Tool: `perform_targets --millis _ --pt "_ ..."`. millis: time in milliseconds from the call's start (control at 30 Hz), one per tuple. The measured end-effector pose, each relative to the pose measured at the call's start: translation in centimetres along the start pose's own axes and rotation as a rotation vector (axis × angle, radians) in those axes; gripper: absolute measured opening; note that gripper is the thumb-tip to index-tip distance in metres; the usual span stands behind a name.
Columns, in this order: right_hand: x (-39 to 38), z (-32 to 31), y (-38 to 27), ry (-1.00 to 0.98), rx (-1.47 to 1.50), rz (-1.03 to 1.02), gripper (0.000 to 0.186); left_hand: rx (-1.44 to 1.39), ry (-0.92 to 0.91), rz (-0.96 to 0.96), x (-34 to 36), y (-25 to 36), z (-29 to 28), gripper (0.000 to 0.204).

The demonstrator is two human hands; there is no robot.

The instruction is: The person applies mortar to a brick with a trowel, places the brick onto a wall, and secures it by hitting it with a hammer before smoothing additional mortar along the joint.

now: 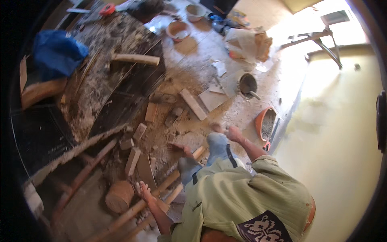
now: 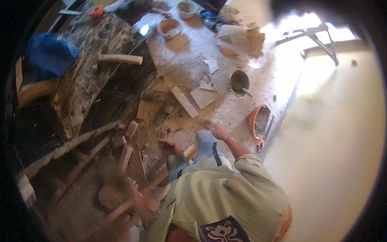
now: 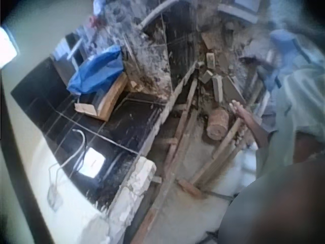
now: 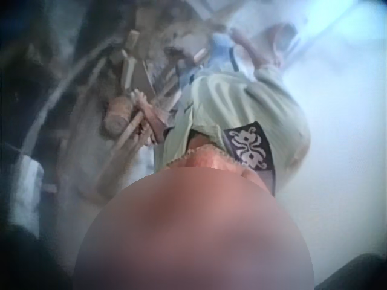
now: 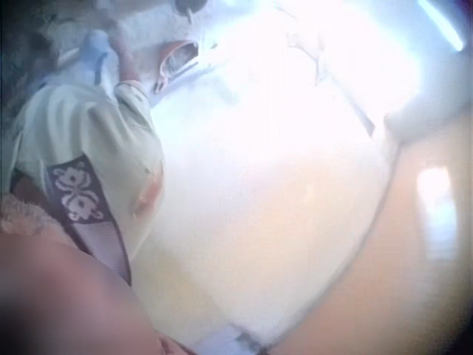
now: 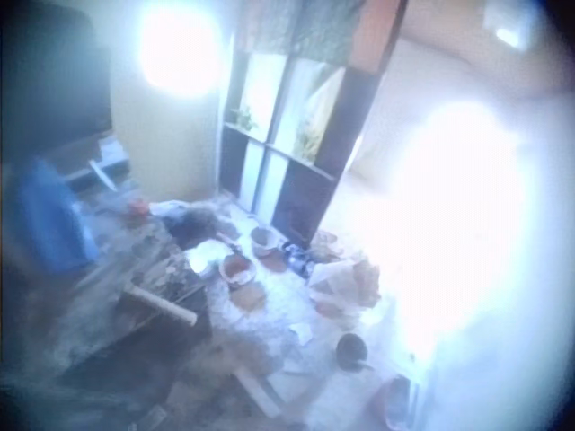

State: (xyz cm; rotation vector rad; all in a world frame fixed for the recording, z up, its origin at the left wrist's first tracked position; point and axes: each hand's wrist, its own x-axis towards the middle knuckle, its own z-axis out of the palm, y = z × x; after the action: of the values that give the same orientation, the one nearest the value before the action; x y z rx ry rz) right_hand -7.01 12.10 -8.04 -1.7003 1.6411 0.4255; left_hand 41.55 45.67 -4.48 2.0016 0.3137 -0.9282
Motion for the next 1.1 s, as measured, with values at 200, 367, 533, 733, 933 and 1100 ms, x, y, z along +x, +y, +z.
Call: perform_targets --millis 200,367,533,733,933,1100 --pt "5.9 -4.8 5.7 -0.072 0.005 -0.092 0.040 -0.248 0.244 -0.223 -5.6 -8.2 0.7 0.068" --pt "13.0 -7.8 16.8 -0.010 -0.127 -0.067 0.038 -0.091 0.188 -0.163 -13.7 -11.7 11.6 0.066" --pt "20.0 -10.6 31.2 0.123 -0.033 -0.177 0.037 -0.077 0.162 -0.199 -17.7 -12.4 25.7 0.069" --pt "19.6 -11.5 38.4 0.175 -0.043 -0.111 0.026 -0.080 -0.007 -0.087 -18.0 -9.9 34.4 0.072" --pt "20.3 -9.4 32.9 -0.003 -0.144 -0.077 0.037 -0.015 -0.031 -0.038 -15.7 -9.2 35.7 0.069" --pt "21.2 -8.9 28.6 0.044 -0.100 -0.063 0.035 -0.036 0.002 -0.020 -13.5 -10.0 34.9 0.070"
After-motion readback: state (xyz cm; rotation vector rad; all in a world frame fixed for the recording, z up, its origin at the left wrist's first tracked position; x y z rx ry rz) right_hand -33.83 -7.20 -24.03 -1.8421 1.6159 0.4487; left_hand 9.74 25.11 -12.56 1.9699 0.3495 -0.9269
